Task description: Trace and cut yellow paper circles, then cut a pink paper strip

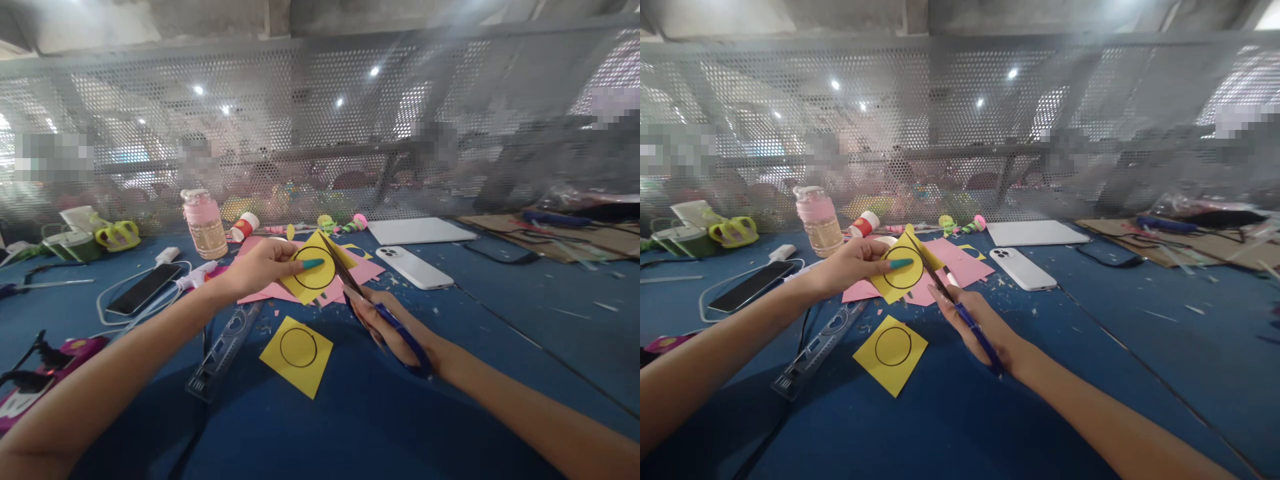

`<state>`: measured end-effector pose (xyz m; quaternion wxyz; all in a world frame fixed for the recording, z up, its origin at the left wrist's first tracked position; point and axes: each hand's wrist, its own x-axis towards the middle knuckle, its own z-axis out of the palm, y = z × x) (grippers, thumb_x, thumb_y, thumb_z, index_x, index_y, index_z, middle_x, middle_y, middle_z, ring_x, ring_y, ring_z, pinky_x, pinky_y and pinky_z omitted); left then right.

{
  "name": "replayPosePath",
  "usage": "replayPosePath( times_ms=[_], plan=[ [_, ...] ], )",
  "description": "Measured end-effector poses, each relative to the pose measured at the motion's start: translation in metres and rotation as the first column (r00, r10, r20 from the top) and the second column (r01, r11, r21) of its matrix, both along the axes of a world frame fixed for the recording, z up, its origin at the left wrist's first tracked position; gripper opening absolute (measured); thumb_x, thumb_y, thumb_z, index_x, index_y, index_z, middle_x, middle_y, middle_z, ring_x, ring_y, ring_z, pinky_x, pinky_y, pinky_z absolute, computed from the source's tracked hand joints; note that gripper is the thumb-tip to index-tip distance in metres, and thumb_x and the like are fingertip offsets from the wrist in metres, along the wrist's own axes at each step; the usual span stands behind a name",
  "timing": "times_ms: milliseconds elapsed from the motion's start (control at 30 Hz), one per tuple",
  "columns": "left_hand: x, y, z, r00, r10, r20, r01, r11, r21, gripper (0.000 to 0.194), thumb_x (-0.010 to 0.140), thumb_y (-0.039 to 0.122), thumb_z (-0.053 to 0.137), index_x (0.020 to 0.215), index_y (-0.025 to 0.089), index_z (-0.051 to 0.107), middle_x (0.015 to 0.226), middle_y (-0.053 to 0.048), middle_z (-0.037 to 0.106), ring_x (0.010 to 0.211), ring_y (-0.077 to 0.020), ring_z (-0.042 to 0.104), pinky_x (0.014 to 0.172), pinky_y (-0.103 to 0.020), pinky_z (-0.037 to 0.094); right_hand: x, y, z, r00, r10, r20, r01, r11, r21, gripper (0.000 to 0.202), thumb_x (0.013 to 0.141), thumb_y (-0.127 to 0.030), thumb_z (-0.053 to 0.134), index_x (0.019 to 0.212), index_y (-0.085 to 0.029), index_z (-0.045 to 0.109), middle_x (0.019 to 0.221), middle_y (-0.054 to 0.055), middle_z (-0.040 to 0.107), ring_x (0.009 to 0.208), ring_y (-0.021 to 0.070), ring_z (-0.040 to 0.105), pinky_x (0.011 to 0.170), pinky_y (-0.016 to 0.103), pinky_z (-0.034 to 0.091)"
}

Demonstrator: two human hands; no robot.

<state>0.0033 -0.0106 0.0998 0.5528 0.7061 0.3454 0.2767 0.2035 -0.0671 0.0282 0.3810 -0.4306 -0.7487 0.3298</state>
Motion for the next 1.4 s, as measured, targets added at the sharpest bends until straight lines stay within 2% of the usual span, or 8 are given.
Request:
replayPosePath(
  times_ms=[233, 500, 933, 1067, 1167, 1233, 1333, 1400],
  plan=[
    [-0.001, -0.005, 0.003, 0.997, -0.07, -0.023, 0.068, 0.995, -0.07, 0.026, 0.065, 0.033, 0.073, 0.075, 0.01, 0.062, 0.064, 0.001, 0.064, 0.055, -0.0075, 0.061, 0.06, -0.023, 0.053, -0.001, 0.0, 0.001, 1.0, 0.009, 0.012, -0.009, 1.0, -0.02, 0.043, 0.084, -0.061, 0.029, 0.076, -0.021, 0.042, 0.051, -0.005, 0.036, 0.042, 0.0099, 0.035, 0.042, 0.026, 0.032],
    [-0.002, -0.004, 0.003, 0.998, -0.048, -0.048, 0.049, 0.999, 0.007, 0.021, 0.068, 0.029, 0.071, 0.072, 0.01, 0.062, 0.063, 0.002, 0.063, 0.055, -0.0065, 0.06, 0.054, -0.019, 0.05, 0.001, 0.003, -0.003, 1.0, 0.009, 0.022, -0.009, 1.0, 0.005, 0.042, 0.086, -0.058, 0.032, 0.091, -0.02, 0.05, 0.058, -0.001, 0.042, 0.051, 0.0128, 0.039, 0.049, 0.029, 0.034],
    [-0.001, -0.006, 0.002, 0.996, -0.087, -0.01, 0.087, 0.996, -0.029, 0.016, 0.07, 0.026, 0.07, 0.074, 0.012, 0.063, 0.065, 0.003, 0.063, 0.057, -0.0059, 0.059, 0.059, -0.02, 0.051, 0.003, 0.006, -0.007, 0.999, 0.009, 0.031, -0.009, 1.0, 0.011, 0.041, 0.088, -0.054, 0.032, 0.092, -0.019, 0.053, 0.061, 0.001, 0.05, 0.054, 0.0136, 0.046, 0.053, 0.03, 0.039],
    [-0.002, -0.005, 0.003, 0.996, -0.078, -0.045, 0.078, 0.997, -0.002, 0.017, 0.07, 0.027, 0.07, 0.073, 0.012, 0.062, 0.065, 0.003, 0.062, 0.058, -0.0059, 0.058, 0.062, -0.021, 0.051, 0.006, 0.005, -0.009, 0.999, 0.016, 0.04, -0.016, 1.0, -0.007, 0.03, 0.09, -0.042, 0.042, 0.098, -0.017, 0.057, 0.084, 0.005, 0.061, 0.07, 0.0132, 0.056, 0.063, 0.03, 0.048],
    [-0.003, -0.003, 0.003, 0.995, -0.063, -0.071, 0.067, 0.997, 0.048, 0.019, 0.071, 0.029, 0.068, 0.073, 0.012, 0.062, 0.067, 0.001, 0.062, 0.06, -0.0064, 0.058, 0.06, -0.02, 0.049, 0.009, 0.003, -0.012, 0.999, 0.018, 0.042, -0.017, 1.0, -0.014, 0.028, 0.088, -0.034, 0.049, 0.111, -0.017, 0.054, 0.11, 0.007, 0.057, 0.09, 0.0155, 0.058, 0.077, 0.035, 0.051],
    [-0.004, -0.002, 0.002, 0.994, -0.052, -0.096, 0.059, 0.995, 0.079, 0.02, 0.072, 0.03, 0.067, 0.074, 0.011, 0.061, 0.067, 0.001, 0.061, 0.062, -0.0071, 0.058, 0.06, -0.02, 0.048, 0.01, 0.003, -0.013, 0.999, 0.016, 0.044, -0.015, 1.0, -0.013, 0.029, 0.088, -0.032, 0.049, 0.113, -0.018, 0.054, 0.115, 0.008, 0.056, 0.095, 0.017, 0.057, 0.08, 0.037, 0.05],
    [-0.005, 0.001, 0.001, 0.991, -0.033, -0.127, 0.048, 0.992, 0.117, 0.021, 0.073, 0.032, 0.066, 0.072, 0.011, 0.061, 0.065, 0.001, 0.06, 0.061, -0.0082, 0.057, 0.059, -0.022, 0.048, 0.011, 0.005, -0.014, 0.999, 0.011, 0.048, -0.01, 1.0, -0.007, 0.027, 0.089, -0.033, 0.049, 0.109, -0.017, 0.055, 0.109, 0.007, 0.058, 0.089, 0.015, 0.058, 0.076, 0.035, 0.051],
    [-0.006, 0.002, 0.0, 0.99, -0.027, -0.136, 0.045, 0.991, 0.13, 0.022, 0.072, 0.032, 0.066, 0.071, 0.012, 0.06, 0.063, 0.002, 0.058, 0.061, -0.0079, 0.057, 0.058, -0.021, 0.047, 0.01, 0.007, -0.013, 0.999, 0.004, 0.051, -0.004, 1.0, 0.002, 0.025, 0.089, -0.037, 0.047, 0.1, -0.016, 0.057, 0.092, 0.004, 0.061, 0.077, 0.0131, 0.058, 0.068, 0.031, 0.05]
  ],
)
